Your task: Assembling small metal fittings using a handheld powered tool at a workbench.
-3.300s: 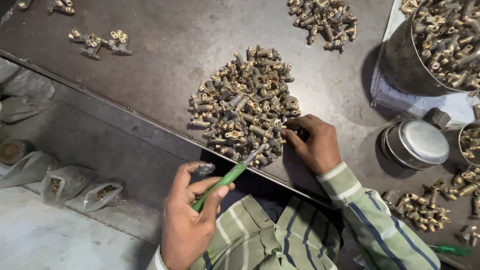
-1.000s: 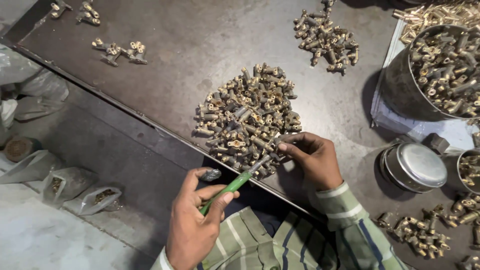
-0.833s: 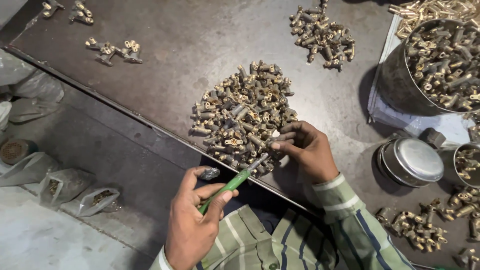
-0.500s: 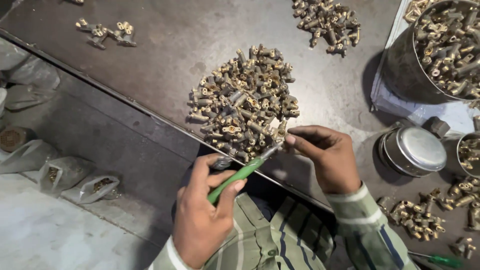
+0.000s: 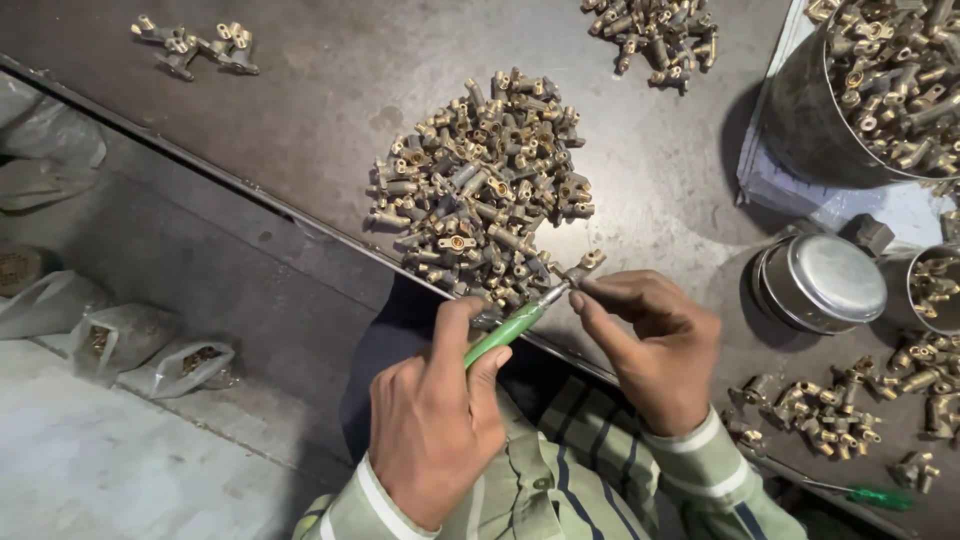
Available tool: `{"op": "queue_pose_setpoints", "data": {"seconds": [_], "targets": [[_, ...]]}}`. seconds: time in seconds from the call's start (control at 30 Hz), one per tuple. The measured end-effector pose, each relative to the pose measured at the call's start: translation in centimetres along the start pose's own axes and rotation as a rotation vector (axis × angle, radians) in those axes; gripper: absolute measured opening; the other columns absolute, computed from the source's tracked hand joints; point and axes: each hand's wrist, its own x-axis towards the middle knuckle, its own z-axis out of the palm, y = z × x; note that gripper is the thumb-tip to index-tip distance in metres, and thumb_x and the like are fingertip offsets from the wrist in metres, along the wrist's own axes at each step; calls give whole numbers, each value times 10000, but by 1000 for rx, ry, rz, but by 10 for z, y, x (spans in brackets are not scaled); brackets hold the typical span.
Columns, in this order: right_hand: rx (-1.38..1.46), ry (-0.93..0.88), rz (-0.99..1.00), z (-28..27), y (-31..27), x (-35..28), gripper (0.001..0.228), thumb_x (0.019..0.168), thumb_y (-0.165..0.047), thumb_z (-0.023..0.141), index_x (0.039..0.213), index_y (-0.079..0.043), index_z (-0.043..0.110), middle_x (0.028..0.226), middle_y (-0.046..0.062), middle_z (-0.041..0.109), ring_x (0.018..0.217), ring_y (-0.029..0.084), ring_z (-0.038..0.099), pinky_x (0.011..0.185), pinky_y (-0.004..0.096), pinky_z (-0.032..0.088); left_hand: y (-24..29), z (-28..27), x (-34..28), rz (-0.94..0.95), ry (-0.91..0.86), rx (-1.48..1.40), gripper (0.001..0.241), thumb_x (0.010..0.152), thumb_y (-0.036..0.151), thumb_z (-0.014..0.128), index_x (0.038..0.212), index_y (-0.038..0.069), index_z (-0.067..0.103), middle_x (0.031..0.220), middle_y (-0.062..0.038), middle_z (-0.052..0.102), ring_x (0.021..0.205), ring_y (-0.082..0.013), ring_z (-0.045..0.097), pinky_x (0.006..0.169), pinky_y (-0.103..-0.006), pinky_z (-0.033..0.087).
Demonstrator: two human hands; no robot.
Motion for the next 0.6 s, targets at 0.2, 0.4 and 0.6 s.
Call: {"op": "queue_pose_setpoints", "data": {"seconds": [0.2,0.4,0.6], "targets": [[-95,-24,-84,5,-8,-5,171,852,47,786,1021,36,765,987,118,757,914,174,721,823,265,573,-4,3,-9,162,132,127,364,909,134,669,1252,106,549,774,-162,727,687,-398,687,621,-493,498],[-122,-12,-139,10,-9,-10,162,833,67,797,990,43,763,981,115,755,902,169,720,813,263,571,-35,9,-10,-393,-232,-630,337,975,148,570,1284,44,486,731,-134,782,654,-341,711,611,-406,542],[200,-186,-20,2,11,-23,214,873,65,756,1084,79,726,1100,176,739,1008,225,723,924,331,592,-36,-7,-29,-137,-26,-335,367,937,176,641,1251,36,512,746,-79,784,659,-255,801,619,-384,596]]}}
